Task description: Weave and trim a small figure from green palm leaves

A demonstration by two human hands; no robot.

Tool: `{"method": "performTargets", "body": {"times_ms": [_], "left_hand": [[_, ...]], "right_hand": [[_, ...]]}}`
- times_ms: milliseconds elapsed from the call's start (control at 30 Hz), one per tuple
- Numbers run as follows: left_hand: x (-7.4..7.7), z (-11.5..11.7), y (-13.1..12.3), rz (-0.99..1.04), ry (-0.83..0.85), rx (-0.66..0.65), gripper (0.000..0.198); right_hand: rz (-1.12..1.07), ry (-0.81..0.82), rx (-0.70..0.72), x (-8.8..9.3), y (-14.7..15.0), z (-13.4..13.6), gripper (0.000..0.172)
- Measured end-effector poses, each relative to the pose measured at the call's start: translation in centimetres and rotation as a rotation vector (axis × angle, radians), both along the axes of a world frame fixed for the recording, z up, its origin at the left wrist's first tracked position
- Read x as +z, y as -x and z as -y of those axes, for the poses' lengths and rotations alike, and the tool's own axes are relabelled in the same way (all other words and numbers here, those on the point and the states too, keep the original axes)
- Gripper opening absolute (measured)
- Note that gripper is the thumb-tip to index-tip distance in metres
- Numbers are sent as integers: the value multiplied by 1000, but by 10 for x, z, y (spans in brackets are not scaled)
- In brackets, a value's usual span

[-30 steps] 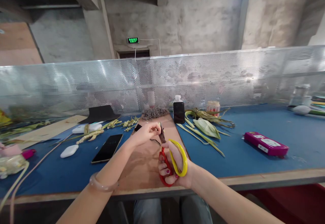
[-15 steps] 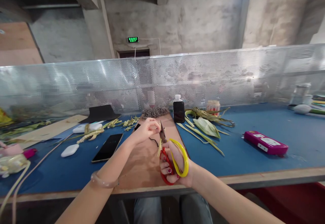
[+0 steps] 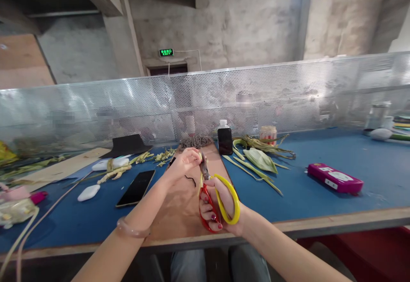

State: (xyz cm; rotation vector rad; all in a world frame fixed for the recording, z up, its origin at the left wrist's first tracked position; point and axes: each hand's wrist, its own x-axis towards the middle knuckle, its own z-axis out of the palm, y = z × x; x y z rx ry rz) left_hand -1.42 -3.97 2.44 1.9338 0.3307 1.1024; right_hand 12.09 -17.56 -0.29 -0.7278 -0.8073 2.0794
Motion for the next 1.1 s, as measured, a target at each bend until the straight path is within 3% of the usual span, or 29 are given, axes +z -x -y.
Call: {"method": "performTargets", "body": {"times_ms": [100, 300, 567, 1100], "left_hand": [[1, 3, -1, 14, 17, 16, 18], [3, 12, -3, 65, 183, -98, 17], [4, 17, -6, 127, 282, -139, 19], [0, 16, -7, 98, 297, -151, 18]], "right_hand": [[-9, -8, -7, -1, 1, 0, 32], [-10, -50, -50, 1, 4, 0, 32], [-50, -70, -38, 6, 9, 3, 30], [-88, -190, -77, -3, 11, -2, 29]]}}
